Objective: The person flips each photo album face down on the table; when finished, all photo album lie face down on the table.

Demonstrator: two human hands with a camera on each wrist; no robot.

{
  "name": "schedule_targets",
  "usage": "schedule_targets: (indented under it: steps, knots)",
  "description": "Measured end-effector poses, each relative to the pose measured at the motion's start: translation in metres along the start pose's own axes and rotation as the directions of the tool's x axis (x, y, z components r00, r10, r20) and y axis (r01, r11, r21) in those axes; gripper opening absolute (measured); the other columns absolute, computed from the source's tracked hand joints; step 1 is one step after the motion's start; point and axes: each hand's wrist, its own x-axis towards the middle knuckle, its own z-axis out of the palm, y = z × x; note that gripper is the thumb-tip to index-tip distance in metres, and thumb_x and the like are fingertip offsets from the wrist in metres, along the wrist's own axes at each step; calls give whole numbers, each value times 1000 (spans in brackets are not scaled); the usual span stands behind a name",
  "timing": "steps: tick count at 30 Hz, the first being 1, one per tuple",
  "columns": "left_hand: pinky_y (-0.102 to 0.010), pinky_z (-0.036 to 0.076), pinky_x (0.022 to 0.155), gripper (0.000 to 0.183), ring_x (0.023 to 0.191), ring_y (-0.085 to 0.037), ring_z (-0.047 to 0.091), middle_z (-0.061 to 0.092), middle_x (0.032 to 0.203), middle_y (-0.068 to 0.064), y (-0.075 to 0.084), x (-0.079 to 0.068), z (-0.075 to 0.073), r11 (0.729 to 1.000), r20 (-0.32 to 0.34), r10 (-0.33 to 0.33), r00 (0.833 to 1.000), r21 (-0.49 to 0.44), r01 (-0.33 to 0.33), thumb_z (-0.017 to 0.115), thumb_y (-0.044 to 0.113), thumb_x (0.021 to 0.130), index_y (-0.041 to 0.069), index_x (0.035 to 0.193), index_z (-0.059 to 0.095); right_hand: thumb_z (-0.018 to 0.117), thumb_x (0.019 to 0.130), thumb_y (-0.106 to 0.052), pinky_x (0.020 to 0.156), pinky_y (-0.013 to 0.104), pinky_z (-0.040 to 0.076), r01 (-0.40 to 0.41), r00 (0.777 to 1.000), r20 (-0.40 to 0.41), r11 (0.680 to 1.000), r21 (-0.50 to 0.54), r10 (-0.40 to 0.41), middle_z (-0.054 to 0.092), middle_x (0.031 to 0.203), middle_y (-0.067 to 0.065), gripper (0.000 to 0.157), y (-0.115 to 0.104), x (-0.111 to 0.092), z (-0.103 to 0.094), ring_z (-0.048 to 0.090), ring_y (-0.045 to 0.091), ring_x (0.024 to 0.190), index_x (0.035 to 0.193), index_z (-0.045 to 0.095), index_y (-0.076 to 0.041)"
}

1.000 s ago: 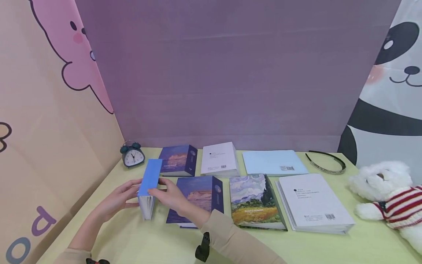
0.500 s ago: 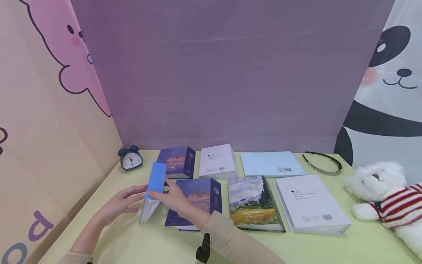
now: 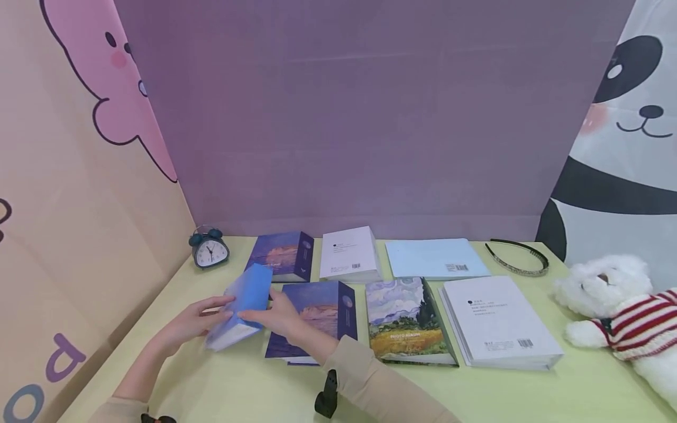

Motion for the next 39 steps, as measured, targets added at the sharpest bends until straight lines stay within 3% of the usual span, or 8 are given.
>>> schedule_targets:
  steps: [7, 13, 22, 30, 39]
  knots:
    - [-62, 35, 99, 59, 128, -49, 34, 29, 147, -29, 3, -4, 0, 990, -27, 9, 1000, 143, -6, 62, 33, 90, 2, 138, 45, 74, 79, -39, 100, 49, 43, -92, 996, 2, 980, -174, 93, 40, 144, 19, 85, 6, -1, 2, 43, 36, 130, 143, 35, 3]
    - [-61, 33, 100, 57, 127, -50, 34, 32, 144, -31, 3, -4, -1, 983, -30, 12, 999, 186, -7, 63, 29, 90, -3, 134, 47, 72, 81, -38, 101, 49, 42, -99, 993, 33, 968, -229, 110, 42, 144, 18, 80, 9, -4, 3, 41, 34, 131, 141, 38, 3]
    - [-66, 22, 105, 54, 133, -53, 21, 29, 145, -32, 2, -3, 1, 976, -32, -6, 999, 218, 13, 64, 25, 89, -4, 132, 48, 69, 83, -36, 102, 45, 42, -80, 989, 91, 944, -319, 115, 48, 140, 14, 68, 7, -3, 4, 43, 31, 131, 136, 47, 1]
    - [-65, 23, 106, 50, 133, -53, 21, 30, 143, -33, 3, -3, 3, 973, -39, 5, 999, 229, 4, 64, 15, 88, -7, 131, 49, 68, 84, -35, 100, 43, 44, -73, 985, 127, 941, -332, 121, 52, 137, 10, 64, 7, -4, 1, 47, 29, 128, 135, 50, -2]
    - [-65, 21, 106, 51, 133, -53, 20, 29, 143, -34, 5, -1, 2, 970, -37, 10, 999, 244, -1, 64, 13, 88, -9, 131, 48, 67, 85, -35, 101, 45, 43, -82, 983, 132, 944, -319, 130, 49, 140, 10, 64, 4, -7, -1, 45, 29, 129, 137, 48, -4]
